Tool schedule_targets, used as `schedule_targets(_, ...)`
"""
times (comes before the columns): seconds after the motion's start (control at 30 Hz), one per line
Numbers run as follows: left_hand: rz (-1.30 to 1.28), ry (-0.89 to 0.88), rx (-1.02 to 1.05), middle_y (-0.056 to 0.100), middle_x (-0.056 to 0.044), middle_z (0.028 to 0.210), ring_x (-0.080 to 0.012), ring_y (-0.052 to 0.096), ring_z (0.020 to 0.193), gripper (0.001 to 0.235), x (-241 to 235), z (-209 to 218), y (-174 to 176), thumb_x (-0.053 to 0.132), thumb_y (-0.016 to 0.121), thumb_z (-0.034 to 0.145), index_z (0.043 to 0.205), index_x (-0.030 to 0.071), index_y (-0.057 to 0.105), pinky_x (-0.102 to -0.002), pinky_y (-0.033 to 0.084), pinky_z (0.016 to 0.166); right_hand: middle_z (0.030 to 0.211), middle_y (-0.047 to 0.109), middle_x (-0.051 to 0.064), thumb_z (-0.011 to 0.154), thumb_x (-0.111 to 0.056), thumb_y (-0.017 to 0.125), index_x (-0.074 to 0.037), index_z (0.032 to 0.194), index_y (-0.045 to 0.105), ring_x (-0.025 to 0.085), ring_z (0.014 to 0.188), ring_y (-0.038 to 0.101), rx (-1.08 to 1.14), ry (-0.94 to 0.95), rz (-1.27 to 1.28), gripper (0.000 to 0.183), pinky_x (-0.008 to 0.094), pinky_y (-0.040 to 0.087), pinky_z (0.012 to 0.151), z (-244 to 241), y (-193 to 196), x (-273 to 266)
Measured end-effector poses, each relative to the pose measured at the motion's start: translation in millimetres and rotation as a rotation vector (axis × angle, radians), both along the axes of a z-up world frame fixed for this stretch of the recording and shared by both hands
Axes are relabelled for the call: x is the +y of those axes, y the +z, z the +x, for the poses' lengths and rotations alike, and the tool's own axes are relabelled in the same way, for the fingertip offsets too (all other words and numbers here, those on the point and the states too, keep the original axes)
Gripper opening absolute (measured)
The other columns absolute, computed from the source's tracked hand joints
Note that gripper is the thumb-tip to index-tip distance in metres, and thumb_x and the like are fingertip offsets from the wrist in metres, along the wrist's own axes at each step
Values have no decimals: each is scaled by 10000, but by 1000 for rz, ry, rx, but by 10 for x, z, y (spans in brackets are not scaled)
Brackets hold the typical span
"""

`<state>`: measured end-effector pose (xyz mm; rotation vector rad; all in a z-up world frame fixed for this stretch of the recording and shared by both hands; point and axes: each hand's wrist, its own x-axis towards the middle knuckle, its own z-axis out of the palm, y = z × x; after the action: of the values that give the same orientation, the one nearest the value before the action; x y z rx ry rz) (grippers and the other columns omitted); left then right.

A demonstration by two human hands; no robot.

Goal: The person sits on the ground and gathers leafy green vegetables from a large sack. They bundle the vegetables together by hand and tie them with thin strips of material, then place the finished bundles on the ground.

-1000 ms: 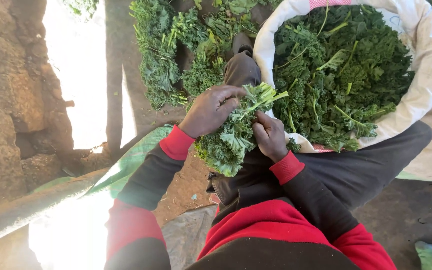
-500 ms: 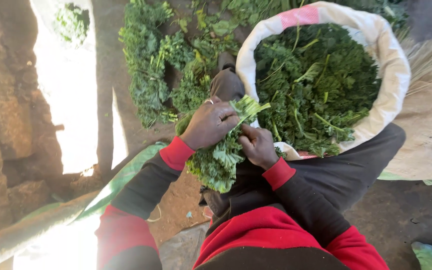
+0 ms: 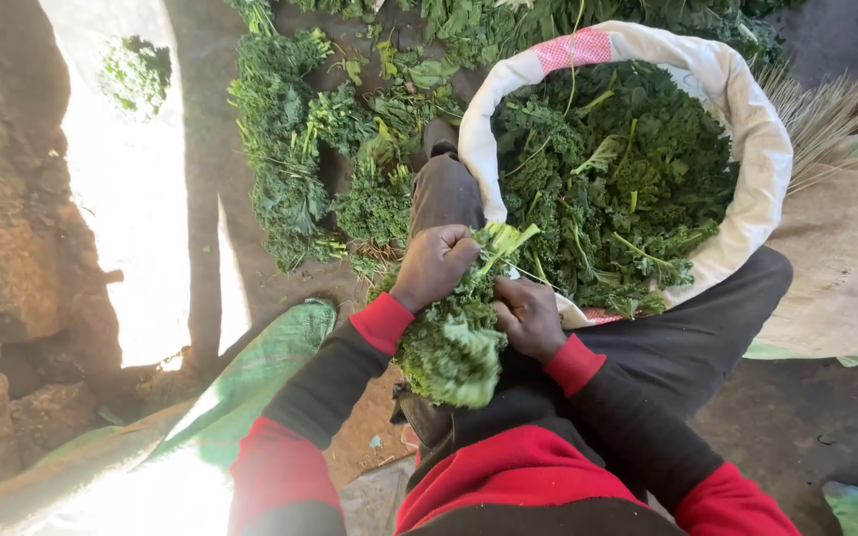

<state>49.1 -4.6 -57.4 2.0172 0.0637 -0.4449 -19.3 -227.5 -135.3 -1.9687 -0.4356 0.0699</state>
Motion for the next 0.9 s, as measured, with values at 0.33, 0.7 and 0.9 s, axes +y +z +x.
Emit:
schedule_targets(0.33,138,-123,-122,796,-200,1045,-501,765,1066,377,41,-80,585,497,611,1082,1008,158,759,-604,597,900,697,507,215,1150,-633,512,-128,903,540,582,714,566,2,13,0,562,589,459,614,-114,-140,28)
schedule_targets(0.7,159,-97,-100,815,-41,1247,-389,809,1068,257,315,-252,487,423,839,941,1106,237,902,-529,656,927,699,480,131,1098,-718,511,-139,887,569,518,724,601,-21,71,17,619,545,480,625,-61,-275,-19)
schedule_targets(0.9,389,-220,-108,783,72,1123,-373,787,1064,182,103,-49,339,494,807,878,892,320,858,-538,673,893,677,485,119,1068,-781,508,-128,908,608,524,695,591,-11,79,39,680,534,490,617,-55,-301,-57)
